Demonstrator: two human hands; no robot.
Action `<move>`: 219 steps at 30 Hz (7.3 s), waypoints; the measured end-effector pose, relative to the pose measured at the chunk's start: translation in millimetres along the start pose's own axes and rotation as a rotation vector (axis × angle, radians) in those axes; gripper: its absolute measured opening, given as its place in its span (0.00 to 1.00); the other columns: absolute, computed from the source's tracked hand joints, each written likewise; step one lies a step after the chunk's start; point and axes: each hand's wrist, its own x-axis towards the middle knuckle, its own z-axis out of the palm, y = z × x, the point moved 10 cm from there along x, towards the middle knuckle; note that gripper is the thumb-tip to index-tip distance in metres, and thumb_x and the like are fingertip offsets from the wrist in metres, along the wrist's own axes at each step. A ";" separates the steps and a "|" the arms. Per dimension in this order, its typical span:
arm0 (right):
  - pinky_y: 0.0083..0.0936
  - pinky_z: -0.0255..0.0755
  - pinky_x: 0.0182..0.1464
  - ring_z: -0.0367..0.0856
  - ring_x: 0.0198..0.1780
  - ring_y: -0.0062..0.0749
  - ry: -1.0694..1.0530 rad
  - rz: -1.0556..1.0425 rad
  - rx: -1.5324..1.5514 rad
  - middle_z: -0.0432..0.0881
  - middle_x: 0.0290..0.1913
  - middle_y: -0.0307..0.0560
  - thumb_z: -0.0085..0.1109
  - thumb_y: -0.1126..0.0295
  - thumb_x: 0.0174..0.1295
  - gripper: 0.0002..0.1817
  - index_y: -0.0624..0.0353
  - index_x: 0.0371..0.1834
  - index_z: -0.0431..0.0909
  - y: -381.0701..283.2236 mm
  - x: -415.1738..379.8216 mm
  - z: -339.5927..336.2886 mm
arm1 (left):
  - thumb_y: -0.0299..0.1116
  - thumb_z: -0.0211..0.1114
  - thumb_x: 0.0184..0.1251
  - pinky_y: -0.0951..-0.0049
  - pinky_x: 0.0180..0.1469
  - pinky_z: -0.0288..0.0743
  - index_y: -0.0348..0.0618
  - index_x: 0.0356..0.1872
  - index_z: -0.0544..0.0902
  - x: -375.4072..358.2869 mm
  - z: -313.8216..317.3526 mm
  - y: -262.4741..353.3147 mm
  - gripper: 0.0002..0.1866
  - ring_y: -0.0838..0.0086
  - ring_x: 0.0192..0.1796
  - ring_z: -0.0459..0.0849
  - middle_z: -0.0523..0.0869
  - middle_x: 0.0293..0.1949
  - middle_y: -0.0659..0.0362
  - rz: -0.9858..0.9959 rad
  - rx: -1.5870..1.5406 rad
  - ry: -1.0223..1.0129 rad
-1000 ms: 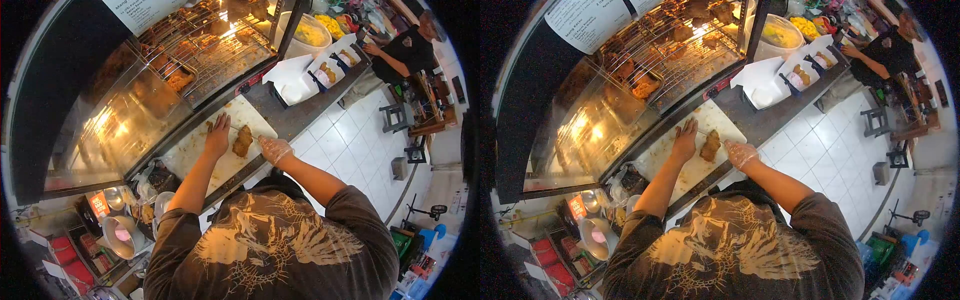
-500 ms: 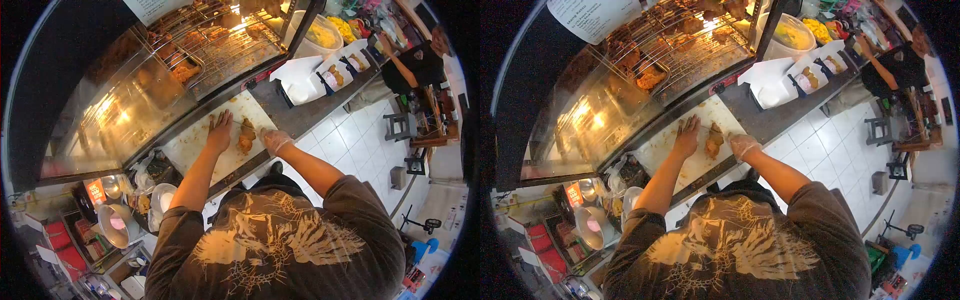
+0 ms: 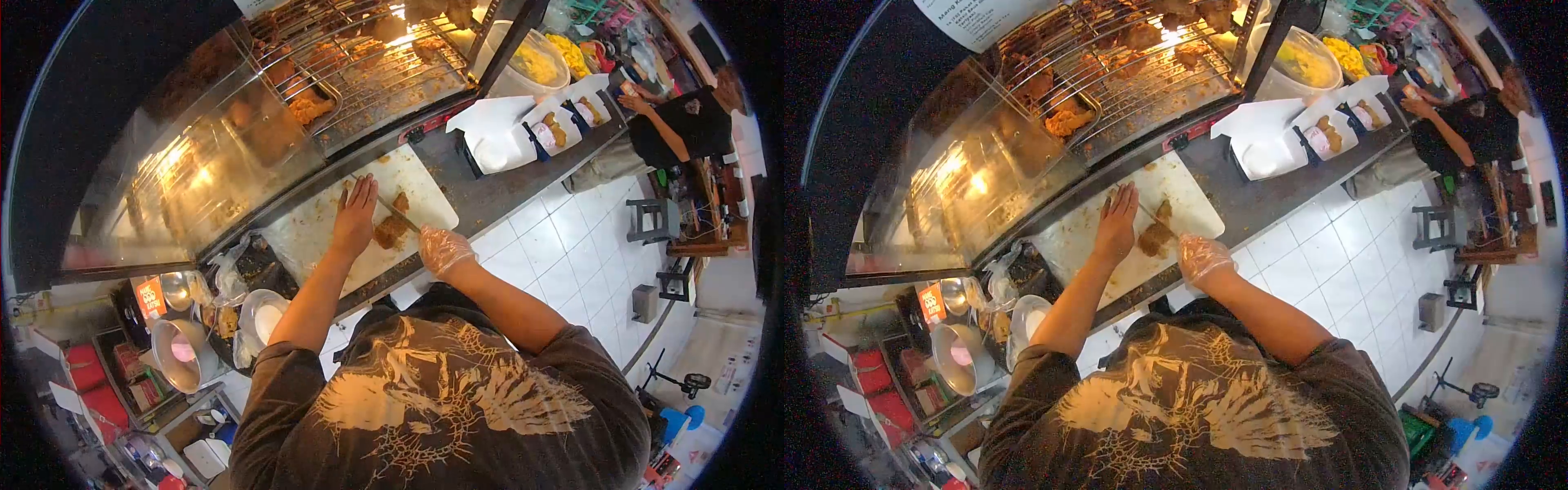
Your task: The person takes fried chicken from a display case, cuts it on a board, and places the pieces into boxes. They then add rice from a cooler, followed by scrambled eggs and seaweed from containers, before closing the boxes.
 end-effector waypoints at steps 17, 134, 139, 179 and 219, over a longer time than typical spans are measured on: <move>0.49 0.82 0.48 0.88 0.47 0.59 0.056 -0.024 0.018 0.87 0.42 0.67 0.46 0.71 0.70 0.15 0.69 0.51 0.77 22.4 41.7 58.8 | 0.22 0.46 0.71 0.45 0.81 0.48 0.48 0.81 0.56 14.3 66.3 -26.8 0.35 0.64 0.85 0.49 0.53 0.83 0.59 0.107 -0.141 -0.349; 0.57 0.57 0.73 0.64 0.75 0.57 0.357 -0.226 -0.118 0.72 0.72 0.59 0.59 0.31 0.54 0.41 0.42 0.66 0.79 -72.8 74.5 42.9 | 0.14 0.55 0.55 0.58 0.52 0.80 0.35 0.43 0.86 -269.4 -157.6 20.3 0.17 0.51 0.44 0.86 0.88 0.39 0.46 -0.285 -0.396 0.302; 0.56 0.70 0.54 0.80 0.52 0.54 0.380 -0.341 0.099 0.84 0.44 0.48 0.60 0.46 0.60 0.20 0.46 0.47 0.83 -75.8 98.4 57.6 | 0.14 0.54 0.54 0.59 0.49 0.80 0.36 0.40 0.86 -282.7 -139.6 19.1 0.16 0.51 0.42 0.86 0.87 0.38 0.47 -0.339 -0.291 0.414; 0.43 0.77 0.61 0.82 0.57 0.53 0.042 -0.396 0.049 0.79 0.58 0.65 0.64 0.57 0.64 0.40 0.66 0.75 0.61 126.8 -22.5 54.0 | 0.37 0.63 0.73 0.60 0.48 0.80 0.42 0.52 0.87 -116.3 -32.7 201.3 0.14 0.54 0.43 0.88 0.90 0.44 0.48 -0.364 -0.538 0.035; 0.43 0.79 0.57 0.86 0.56 0.47 -0.235 0.370 -0.235 0.87 0.53 0.53 0.49 0.60 0.70 0.18 0.56 0.47 0.87 466.0 -227.6 421.4 | 0.24 0.68 0.71 0.80 0.50 0.75 0.37 0.70 0.66 23.2 -447.8 42.4 0.29 0.80 0.47 0.81 0.84 0.51 0.52 -0.007 -0.826 1.243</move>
